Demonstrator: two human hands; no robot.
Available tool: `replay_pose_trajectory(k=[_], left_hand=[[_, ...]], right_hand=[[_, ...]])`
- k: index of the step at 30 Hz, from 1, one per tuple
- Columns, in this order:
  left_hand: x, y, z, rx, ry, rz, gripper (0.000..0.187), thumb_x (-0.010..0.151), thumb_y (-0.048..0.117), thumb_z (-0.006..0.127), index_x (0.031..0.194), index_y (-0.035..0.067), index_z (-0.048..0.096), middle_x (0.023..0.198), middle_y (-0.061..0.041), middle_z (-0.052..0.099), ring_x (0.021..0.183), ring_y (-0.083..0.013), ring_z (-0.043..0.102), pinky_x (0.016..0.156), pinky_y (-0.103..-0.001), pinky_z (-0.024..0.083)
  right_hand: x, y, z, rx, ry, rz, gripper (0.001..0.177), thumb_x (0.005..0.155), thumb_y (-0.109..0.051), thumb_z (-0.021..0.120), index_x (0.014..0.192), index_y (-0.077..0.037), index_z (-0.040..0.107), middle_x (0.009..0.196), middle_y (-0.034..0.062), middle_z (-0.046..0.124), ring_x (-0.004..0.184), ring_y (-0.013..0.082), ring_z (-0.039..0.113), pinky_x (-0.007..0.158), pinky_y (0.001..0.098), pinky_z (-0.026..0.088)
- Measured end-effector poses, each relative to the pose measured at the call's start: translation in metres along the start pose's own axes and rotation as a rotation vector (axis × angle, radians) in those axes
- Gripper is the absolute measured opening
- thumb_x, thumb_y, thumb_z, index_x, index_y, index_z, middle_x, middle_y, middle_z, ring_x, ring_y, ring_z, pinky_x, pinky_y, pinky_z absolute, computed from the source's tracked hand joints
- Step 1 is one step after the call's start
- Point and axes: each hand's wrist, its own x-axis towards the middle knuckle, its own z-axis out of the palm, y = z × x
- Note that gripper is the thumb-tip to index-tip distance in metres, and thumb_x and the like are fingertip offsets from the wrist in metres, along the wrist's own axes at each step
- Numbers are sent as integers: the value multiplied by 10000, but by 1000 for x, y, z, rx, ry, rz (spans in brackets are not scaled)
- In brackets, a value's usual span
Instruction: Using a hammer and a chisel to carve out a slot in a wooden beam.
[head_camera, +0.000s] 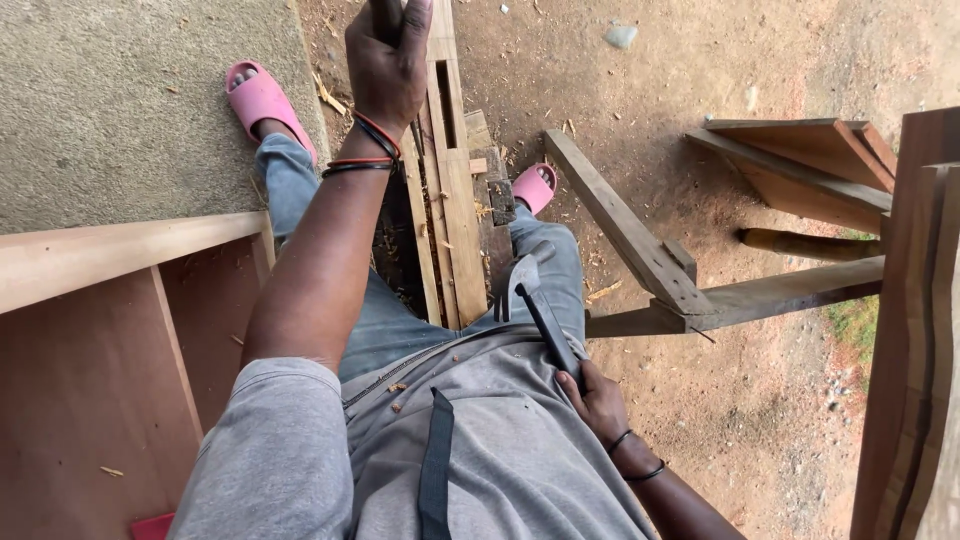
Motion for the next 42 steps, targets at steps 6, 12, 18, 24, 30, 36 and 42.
replay_pose_trajectory(k=[6, 12, 18, 24, 30, 36, 42], left_hand=[[-1, 5, 8, -22, 0, 6, 424, 1128, 223, 648, 845, 15, 410, 721, -11, 308, 709, -126, 317, 655, -323, 353], [-1, 1, 8, 13, 11, -10, 411, 1121, 234, 643, 842, 20, 430, 711, 1, 314, 692, -119, 327, 638, -310, 361], [-2, -15, 5, 23, -1, 17, 460, 1132, 269, 625, 795, 53, 396, 680, 9, 307, 656, -108, 344, 637, -308, 370], [-2, -14, 6, -18, -4, 19, 454, 1133, 274, 629, 808, 40, 416, 691, 2, 325, 665, -115, 356, 643, -315, 373], [-1, -12, 8, -24, -11, 36, 474, 1128, 262, 636, 771, 42, 415, 670, 14, 356, 643, -102, 381, 629, -309, 370], [0, -11, 8, -37, -13, 28, 472, 1122, 245, 653, 783, 28, 406, 680, 6, 340, 654, -111, 351, 632, -311, 352], [0, -11, 7, -25, -33, 49, 464, 1132, 246, 636, 775, 26, 437, 647, 12, 376, 622, -106, 382, 622, -311, 357]], right_hand=[[-4, 4, 3, -34, 14, -14, 480, 937, -523, 625, 949, -44, 598, 673, 225, 649, 627, 406, 664, 560, 479, 491], [-3, 9, 7, -30, 23, -14, 496, 937, -534, 621, 940, -39, 597, 650, 226, 635, 605, 405, 656, 551, 480, 487], [-3, -9, -3, -30, -12, 21, 504, 926, -554, 597, 983, -54, 608, 625, 216, 643, 586, 398, 667, 536, 482, 488], [-2, 4, 2, -73, -12, 19, 523, 943, -564, 603, 946, -41, 603, 636, 219, 647, 605, 403, 671, 554, 487, 492], [-3, -6, -2, -47, 4, 0, 506, 930, -556, 605, 959, -50, 608, 645, 214, 657, 610, 403, 680, 545, 488, 500], [-3, -3, -1, -51, 16, -22, 498, 937, -543, 613, 958, -45, 604, 653, 220, 653, 614, 407, 672, 552, 488, 495], [-3, 4, 3, -50, 23, -43, 501, 944, -542, 612, 960, -41, 604, 660, 219, 654, 624, 404, 676, 559, 481, 500]])
